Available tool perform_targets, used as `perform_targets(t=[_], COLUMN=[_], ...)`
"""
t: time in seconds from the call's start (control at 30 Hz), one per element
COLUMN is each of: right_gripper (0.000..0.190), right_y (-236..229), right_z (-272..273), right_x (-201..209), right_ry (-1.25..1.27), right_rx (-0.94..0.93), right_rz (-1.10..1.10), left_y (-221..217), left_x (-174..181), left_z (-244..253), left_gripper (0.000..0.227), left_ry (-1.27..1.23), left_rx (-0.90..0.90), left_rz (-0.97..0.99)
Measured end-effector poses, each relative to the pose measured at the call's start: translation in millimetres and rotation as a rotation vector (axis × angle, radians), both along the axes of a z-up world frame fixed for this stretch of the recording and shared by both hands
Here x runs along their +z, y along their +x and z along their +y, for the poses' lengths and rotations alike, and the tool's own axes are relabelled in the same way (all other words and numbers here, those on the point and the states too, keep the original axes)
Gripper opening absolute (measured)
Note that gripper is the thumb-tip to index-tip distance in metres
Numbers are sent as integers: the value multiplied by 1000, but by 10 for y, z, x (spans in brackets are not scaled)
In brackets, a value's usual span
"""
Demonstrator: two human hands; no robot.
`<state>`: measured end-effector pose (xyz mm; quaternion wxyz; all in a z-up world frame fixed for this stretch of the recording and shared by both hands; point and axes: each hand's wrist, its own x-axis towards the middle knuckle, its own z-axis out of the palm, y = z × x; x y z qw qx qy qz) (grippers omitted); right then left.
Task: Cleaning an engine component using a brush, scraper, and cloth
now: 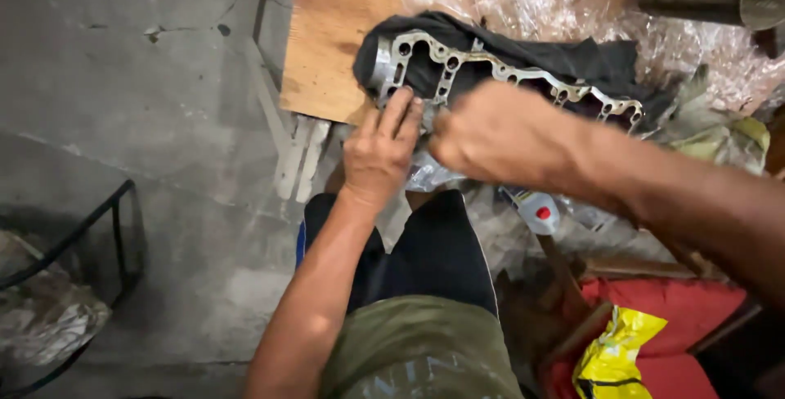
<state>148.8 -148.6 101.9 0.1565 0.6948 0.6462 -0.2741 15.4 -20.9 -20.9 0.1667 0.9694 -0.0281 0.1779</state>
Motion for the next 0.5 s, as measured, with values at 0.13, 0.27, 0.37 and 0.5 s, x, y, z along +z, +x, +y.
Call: perform_targets(t=[0.13, 0.27, 0.37, 0.5], right_gripper=[7, 12, 6, 24], right_y=[-345, -468, -791, -1354], right_z=[-395, -487, -785, -1390], right_x=[-432, -701, -683, -615], right_ry=[331, 457, 882, 1236], right_rx=[-209, -1365, -2174, -2519], right_rz=[113, 251, 551, 994], left_y=[-1, 45, -130, -296], left_x=[48, 62, -87, 284], left_z=[-10, -7, -109, -303], left_gripper=[11, 7, 7, 8], left_ry=[15, 59, 33, -160], left_rx=[31, 52, 17, -159], left_rz=[-21, -64, -97, -75])
